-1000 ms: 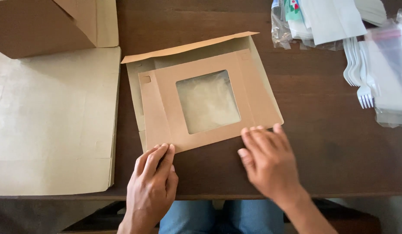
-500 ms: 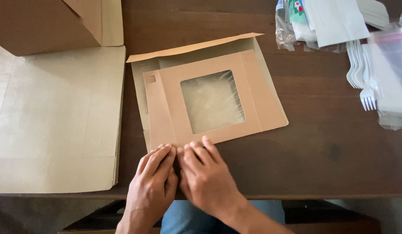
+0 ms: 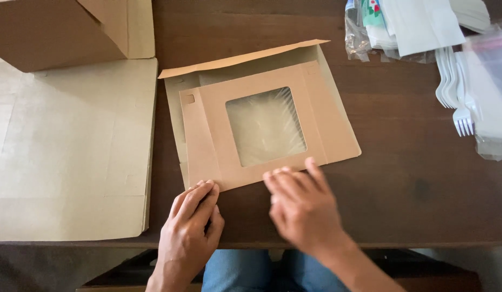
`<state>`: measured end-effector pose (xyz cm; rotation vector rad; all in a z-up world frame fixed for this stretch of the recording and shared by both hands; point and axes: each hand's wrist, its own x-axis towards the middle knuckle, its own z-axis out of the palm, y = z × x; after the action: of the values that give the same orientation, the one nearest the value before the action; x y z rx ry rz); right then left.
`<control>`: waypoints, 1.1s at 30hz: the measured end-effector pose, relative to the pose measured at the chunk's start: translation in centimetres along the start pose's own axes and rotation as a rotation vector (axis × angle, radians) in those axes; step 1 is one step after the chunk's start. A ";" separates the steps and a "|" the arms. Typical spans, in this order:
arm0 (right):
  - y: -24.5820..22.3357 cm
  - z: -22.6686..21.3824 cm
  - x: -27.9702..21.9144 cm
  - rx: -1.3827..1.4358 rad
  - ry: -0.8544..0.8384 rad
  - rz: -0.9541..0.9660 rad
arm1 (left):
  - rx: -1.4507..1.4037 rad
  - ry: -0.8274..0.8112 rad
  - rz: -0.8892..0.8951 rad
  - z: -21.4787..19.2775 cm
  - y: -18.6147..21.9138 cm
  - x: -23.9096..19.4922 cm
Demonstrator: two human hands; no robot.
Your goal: The person assembles a flat cardboard box by folding and tucking its flaps into place. They work on a wooden table, folding the side flaps and securing them to form the box structure.
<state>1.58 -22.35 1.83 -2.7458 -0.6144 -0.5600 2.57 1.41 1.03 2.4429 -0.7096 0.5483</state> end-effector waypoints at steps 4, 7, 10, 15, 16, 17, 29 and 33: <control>3.3 -1.3 -1.5 -0.104 0.025 0.070 | 0.033 0.003 0.005 0.1 0.1 0.0; 5.9 -1.7 -2.8 -0.170 0.013 0.114 | 0.070 -0.016 -0.019 0.3 0.3 -0.2; 7.8 -2.4 -3.4 -0.227 0.020 0.141 | 0.100 -0.004 0.000 0.3 0.6 -0.1; 8.9 -2.4 -4.5 -0.222 0.077 0.168 | 0.200 -0.038 -0.006 0.7 2.0 0.4; 9.0 -2.4 -4.5 -0.199 0.085 0.154 | 0.254 -0.055 0.019 0.8 2.4 0.7; 9.0 -2.4 -4.5 -0.198 0.086 0.156 | 0.255 -0.056 0.021 1.1 2.9 1.0; 9.2 -2.2 -4.7 -0.170 0.107 0.144 | 0.264 -0.168 0.198 7.2 8.7 5.7; 9.1 -2.4 -4.5 -0.148 0.096 0.149 | 0.221 -0.152 0.174 10.2 10.7 6.5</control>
<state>1.20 -32.72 0.46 -2.8510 -0.3555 -0.7226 3.74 -14.65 0.42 2.6653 -0.9779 0.5356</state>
